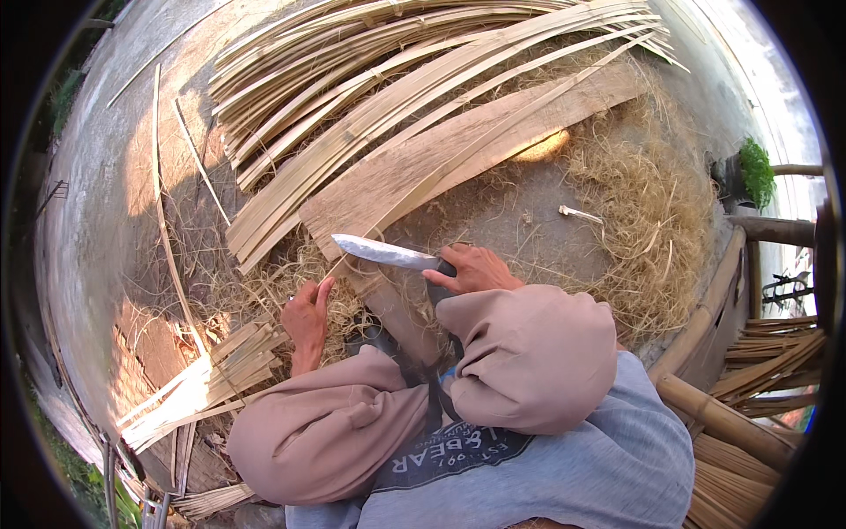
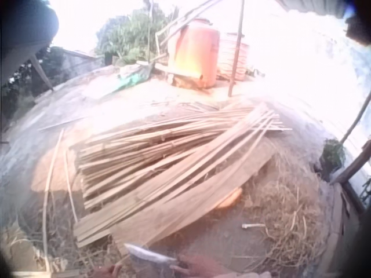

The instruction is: The person sits on the ground and uses a knife to split long bamboo strips into thinner slivers on a wooden plank. They repeatedly position each strip, split it with the knife, and place the finished slivers into a growing pile nearby.

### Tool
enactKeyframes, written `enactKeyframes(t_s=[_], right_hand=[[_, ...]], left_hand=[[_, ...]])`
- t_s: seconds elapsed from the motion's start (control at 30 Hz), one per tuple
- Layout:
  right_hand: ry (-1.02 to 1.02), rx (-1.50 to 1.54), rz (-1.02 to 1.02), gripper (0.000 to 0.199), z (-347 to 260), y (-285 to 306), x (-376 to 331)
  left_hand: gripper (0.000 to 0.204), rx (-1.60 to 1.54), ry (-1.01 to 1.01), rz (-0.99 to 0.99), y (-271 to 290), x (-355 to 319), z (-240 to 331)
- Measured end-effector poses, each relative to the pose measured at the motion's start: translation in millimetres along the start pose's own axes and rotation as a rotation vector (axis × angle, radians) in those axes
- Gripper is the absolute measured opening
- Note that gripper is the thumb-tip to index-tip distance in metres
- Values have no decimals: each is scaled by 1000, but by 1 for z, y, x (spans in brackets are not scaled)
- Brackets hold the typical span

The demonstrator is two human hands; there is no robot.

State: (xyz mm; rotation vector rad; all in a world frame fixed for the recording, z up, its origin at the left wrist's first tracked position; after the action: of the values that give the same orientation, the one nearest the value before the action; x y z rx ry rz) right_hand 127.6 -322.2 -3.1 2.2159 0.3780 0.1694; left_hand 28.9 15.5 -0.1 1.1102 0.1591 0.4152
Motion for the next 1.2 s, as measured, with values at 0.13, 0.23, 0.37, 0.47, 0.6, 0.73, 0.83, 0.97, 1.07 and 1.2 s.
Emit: enactKeyframes(t_s=[0.13, 0.23, 0.37, 0.47, 0.6, 0.73, 0.83, 0.97, 1.07, 1.2], right_hand=[[-379, -12, 139, 57, 85, 45, 31], [-397, 2, 132, 56, 72, 44, 30], [43, -64, 120, 58, 64, 25, 18], [-427, -179, 335, 65, 163, 103, 50], [-601, -76, 536, 68, 221, 133, 70], [-319, -131, 222, 68, 157, 102, 62], [-247, -221, 204, 68, 160, 87, 63], [-814, 36, 675, 68, 253, 156, 54], [-712, 7, 551, 69, 219, 148, 57], [-444, -180, 441, 70, 179, 88, 61]], left_hand=[[47, -6, 5, 6, 19, -22, -25], [47, 10, 10, -20, 13, -11, -14], [46, -47, 86, -18, 29, -21, -56], [44, -110, 144, -142, 58, -31, -95], [46, -276, 250, -198, 58, -20, -129], [43, -215, 280, -286, 62, -27, -147], [42, -227, 306, -295, 77, -26, -143], [41, -306, 347, -329, 91, -38, -185], [38, -318, 373, -363, 74, -33, -162], [43, -371, 250, -457, 16, 22, -28]])
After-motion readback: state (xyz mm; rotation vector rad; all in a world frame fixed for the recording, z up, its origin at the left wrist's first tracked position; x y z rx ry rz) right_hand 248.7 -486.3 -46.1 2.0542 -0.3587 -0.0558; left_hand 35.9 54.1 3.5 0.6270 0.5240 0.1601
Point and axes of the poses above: each hand's wrist, its own x-axis towards the middle knuckle, its own y-axis out of the back of the hand, z = x × y, the point moved 3 cm from there along x, towards the middle knuckle, and after that the axes turned 7 degrees about z, right-handed, at the moved point
